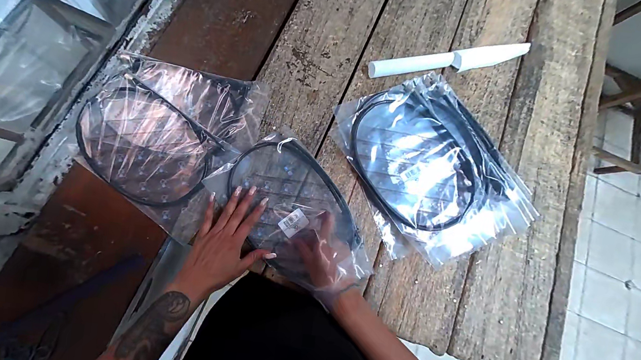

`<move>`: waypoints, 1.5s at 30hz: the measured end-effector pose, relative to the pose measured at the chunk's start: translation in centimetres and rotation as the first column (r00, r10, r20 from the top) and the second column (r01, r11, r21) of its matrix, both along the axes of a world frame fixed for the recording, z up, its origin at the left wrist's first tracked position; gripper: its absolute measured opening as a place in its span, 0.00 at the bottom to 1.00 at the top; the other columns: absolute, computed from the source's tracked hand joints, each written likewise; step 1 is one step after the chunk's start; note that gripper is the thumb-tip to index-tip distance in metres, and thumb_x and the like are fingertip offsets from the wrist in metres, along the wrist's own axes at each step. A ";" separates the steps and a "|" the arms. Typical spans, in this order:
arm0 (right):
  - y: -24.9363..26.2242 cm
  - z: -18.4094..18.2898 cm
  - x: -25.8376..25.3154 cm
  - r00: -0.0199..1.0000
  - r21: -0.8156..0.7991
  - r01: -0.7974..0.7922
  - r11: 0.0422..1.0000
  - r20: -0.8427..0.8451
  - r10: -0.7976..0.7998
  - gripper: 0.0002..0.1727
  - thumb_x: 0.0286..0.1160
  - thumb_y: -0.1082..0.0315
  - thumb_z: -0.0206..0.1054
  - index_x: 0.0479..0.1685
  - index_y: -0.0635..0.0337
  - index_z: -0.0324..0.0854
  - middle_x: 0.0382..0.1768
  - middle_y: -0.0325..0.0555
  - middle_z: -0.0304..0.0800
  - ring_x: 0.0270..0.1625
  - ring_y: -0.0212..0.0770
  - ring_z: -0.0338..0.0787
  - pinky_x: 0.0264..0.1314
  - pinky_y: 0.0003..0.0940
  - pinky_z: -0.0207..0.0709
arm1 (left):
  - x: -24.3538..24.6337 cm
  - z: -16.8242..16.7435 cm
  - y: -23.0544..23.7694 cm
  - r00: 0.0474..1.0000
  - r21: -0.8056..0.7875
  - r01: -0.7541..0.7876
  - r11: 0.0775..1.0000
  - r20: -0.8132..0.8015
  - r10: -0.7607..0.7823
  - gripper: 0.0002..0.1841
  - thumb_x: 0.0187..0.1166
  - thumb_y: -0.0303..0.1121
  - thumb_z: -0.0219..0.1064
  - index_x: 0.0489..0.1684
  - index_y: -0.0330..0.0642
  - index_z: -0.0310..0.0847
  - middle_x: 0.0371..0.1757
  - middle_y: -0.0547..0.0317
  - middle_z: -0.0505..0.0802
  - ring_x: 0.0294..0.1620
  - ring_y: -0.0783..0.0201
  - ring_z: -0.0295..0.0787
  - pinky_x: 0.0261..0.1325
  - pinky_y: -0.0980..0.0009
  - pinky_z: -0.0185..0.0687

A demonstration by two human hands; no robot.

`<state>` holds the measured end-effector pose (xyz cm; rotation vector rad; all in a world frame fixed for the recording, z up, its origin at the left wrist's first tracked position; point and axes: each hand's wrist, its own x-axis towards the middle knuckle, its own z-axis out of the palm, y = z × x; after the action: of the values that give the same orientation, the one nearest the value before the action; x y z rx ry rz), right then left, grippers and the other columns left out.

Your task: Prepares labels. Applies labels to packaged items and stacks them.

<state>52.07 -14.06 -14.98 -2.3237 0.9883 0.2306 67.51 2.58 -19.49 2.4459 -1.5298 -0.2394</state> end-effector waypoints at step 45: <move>-8.4 8.7 -6.3 0.817 0.225 0.033 0.974 0.555 -0.156 0.09 0.82 0.63 0.67 0.45 0.60 0.85 0.28 0.37 0.90 0.24 0.32 0.88 0.28 0.32 0.87 | -7.6 1.5 -3.2 0.826 -0.408 -0.459 0.789 -0.524 0.209 0.06 0.65 0.39 0.82 0.30 0.50 0.95 0.43 0.60 0.92 0.55 0.54 0.85 0.61 0.50 0.81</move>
<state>45.81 -22.45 -6.25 -1.9574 0.7252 -0.3775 59.93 -0.63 -17.99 1.9855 -0.7863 -0.2615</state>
